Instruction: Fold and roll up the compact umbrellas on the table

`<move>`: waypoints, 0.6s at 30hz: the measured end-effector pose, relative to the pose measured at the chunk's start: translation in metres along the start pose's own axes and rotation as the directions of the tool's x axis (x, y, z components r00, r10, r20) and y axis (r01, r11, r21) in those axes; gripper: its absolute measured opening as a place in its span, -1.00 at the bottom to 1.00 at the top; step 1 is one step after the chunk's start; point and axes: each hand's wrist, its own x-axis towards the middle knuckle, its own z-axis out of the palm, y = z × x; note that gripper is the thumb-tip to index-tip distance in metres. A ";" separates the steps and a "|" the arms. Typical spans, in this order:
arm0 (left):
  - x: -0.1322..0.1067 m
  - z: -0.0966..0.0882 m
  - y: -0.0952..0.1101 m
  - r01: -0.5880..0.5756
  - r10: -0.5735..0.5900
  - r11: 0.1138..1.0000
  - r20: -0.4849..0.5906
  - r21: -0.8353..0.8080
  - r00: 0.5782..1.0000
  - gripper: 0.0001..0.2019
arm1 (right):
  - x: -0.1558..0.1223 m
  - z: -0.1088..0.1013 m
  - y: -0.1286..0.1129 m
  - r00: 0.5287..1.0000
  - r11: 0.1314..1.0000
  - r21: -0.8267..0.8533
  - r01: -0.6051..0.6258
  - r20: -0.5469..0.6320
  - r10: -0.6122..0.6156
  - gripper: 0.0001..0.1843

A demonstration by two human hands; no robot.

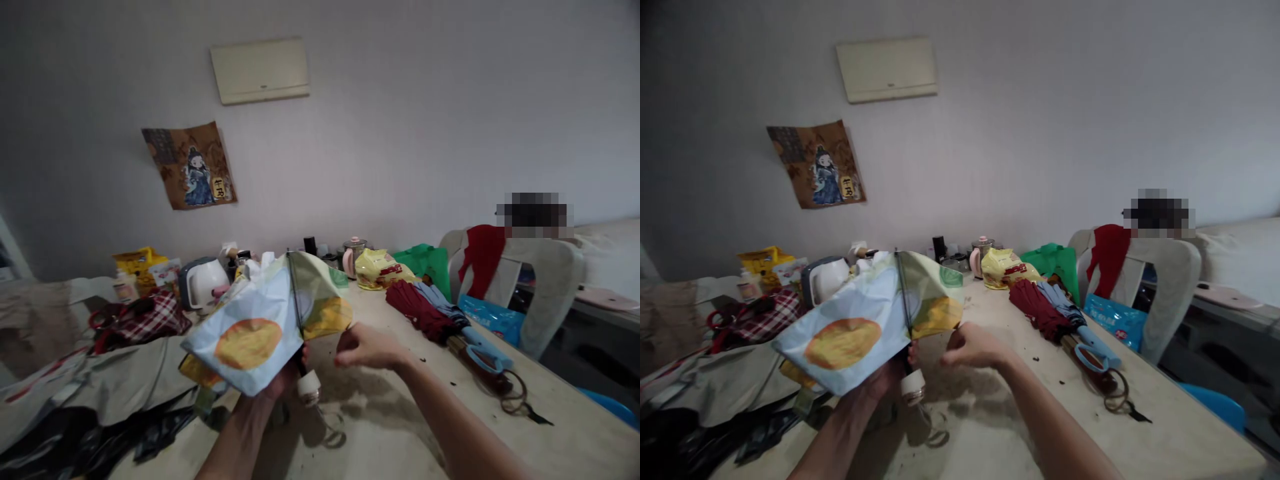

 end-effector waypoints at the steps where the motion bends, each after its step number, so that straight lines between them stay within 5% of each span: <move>1: -0.003 0.001 0.006 0.048 -0.047 0.998 0.016 -0.034 0.999 -0.70 | 0.001 -0.010 0.004 0.986 0.990 0.132 -0.037 -0.158 0.058 -0.88; 2: -0.007 0.003 0.011 0.097 -0.095 0.992 0.040 -0.077 0.995 -0.72 | 0.003 -0.018 0.007 0.954 0.949 0.313 -0.042 -0.270 0.132 -0.84; 4: -0.015 0.007 0.016 0.180 -0.170 0.971 0.076 -0.156 0.982 -0.76 | 0.003 -0.026 0.012 0.934 0.759 0.651 0.032 -0.290 0.209 -0.66; 6: -0.021 0.011 0.015 0.209 -0.200 0.964 0.073 -0.166 0.977 -0.76 | 0.000 -0.024 0.011 0.981 0.600 0.791 0.120 -0.189 0.053 -0.49; 7: -0.022 0.013 0.013 0.209 -0.199 0.965 0.076 -0.159 0.977 -0.75 | -0.002 -0.020 0.008 0.986 0.589 0.791 0.165 -0.154 -0.070 -0.41; 9: -0.024 0.017 0.010 0.205 -0.184 0.962 0.126 -0.181 0.975 -0.75 | -0.005 -0.010 -0.001 0.952 0.653 0.698 0.294 -0.155 -0.263 -0.26; 12: -0.022 0.020 0.007 0.229 -0.174 0.929 0.205 -0.290 0.963 -0.78 | -0.002 0.008 -0.011 0.899 0.766 0.483 0.423 -0.331 -0.287 -0.10; 15: -0.019 0.022 0.006 0.299 -0.248 0.903 0.193 -0.310 0.949 -0.76 | 0.007 0.020 -0.009 0.791 0.855 0.305 0.419 -0.585 -0.178 -0.30; 18: -0.018 0.023 0.003 0.347 -0.307 0.888 0.172 -0.302 0.936 -0.76 | 0.013 0.024 -0.002 0.676 0.947 0.039 0.318 -0.710 -0.198 -0.63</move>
